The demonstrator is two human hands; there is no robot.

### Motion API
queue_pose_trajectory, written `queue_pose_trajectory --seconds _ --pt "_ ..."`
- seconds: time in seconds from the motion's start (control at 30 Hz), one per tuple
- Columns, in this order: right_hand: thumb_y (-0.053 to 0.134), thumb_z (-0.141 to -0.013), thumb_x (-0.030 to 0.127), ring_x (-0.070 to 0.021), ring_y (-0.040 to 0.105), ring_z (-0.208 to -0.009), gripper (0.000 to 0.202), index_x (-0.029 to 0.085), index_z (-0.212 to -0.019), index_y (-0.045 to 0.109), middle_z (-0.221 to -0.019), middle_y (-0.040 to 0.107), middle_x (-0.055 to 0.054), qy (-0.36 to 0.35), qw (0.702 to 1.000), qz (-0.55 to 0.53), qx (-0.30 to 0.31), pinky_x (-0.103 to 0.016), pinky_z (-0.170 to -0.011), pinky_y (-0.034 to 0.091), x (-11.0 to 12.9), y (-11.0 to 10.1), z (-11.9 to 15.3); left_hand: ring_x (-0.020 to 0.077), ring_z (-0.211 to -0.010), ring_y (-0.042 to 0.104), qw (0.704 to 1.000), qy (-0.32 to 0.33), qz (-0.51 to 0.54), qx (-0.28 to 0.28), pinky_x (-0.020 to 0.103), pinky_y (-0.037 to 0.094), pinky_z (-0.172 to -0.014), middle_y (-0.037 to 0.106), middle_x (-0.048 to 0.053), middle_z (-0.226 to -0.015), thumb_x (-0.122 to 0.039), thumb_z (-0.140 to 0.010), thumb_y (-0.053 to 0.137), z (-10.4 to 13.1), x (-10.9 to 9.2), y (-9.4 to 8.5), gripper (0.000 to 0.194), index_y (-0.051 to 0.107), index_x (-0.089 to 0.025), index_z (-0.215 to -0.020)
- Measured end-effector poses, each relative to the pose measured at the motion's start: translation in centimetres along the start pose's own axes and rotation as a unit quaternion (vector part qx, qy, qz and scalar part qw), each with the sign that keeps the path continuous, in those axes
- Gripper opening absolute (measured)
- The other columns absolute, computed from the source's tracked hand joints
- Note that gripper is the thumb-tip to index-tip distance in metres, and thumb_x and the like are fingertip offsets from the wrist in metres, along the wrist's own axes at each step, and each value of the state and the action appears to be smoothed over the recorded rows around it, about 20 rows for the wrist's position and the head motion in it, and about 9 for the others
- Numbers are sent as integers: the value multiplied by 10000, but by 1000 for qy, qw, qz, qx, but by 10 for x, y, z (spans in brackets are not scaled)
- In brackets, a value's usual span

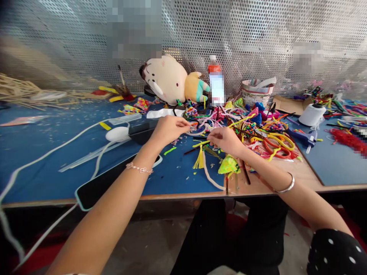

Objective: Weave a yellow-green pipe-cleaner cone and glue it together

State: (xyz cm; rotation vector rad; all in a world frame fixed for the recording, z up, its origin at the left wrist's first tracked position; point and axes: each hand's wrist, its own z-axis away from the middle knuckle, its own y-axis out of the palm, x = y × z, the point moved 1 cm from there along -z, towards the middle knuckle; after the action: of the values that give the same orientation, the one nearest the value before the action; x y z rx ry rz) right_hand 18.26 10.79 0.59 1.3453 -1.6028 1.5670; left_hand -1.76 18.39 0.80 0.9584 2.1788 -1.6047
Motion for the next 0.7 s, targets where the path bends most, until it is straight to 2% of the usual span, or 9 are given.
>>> queue_pose_trajectory --seconds 0.07,0.1,0.17,0.23,0.4,0.7 --pt "546 -774 174 -89 527 -537 131 147 -662 608 -595 616 6 -29 999 46 1 -219 -561 414 2 1 2 230 -649 652 995 4 90 36 328 492 -679 650 38 -563 -192 -623 680 4 -9 0 34 663 -192 -592" --pt "537 -771 164 -90 524 -549 121 146 -675 607 -604 614 5 -44 997 69 0 -217 -566 406 4 2 3 203 -618 638 983 0 169 68 314 491 -650 662 36 -584 -203 -613 691 7 -14 0 30 678 -180 -626" --pt "515 -764 150 -93 523 -576 115 145 -690 603 -627 611 2 -75 992 101 -1 -216 -590 399 7 3 6 165 -597 621 941 -4 312 132 295 492 -635 672 32 -608 -206 -562 724 12 -23 0 93 685 -168 -637" --pt "489 -754 147 -96 526 -598 118 149 -690 587 -644 604 -1 -104 988 114 2 -219 -618 400 9 3 9 146 -600 618 902 -1 394 175 283 498 -641 676 24 -622 -194 -517 753 17 -30 0 129 686 -168 -624" --pt "438 -742 181 -101 491 -605 107 173 -671 517 -643 553 8 -157 980 123 19 -229 -642 391 12 2 13 135 -592 620 861 22 450 236 280 513 -635 636 4 -590 -192 -487 827 26 -39 1 195 668 -164 -596" --pt "393 -762 220 -102 468 -605 108 188 -685 462 -664 548 -4 -206 972 113 8 -233 -623 373 16 4 17 173 -597 656 842 31 465 270 293 522 -611 630 20 -555 -255 -491 866 28 -38 4 265 647 -150 -597"
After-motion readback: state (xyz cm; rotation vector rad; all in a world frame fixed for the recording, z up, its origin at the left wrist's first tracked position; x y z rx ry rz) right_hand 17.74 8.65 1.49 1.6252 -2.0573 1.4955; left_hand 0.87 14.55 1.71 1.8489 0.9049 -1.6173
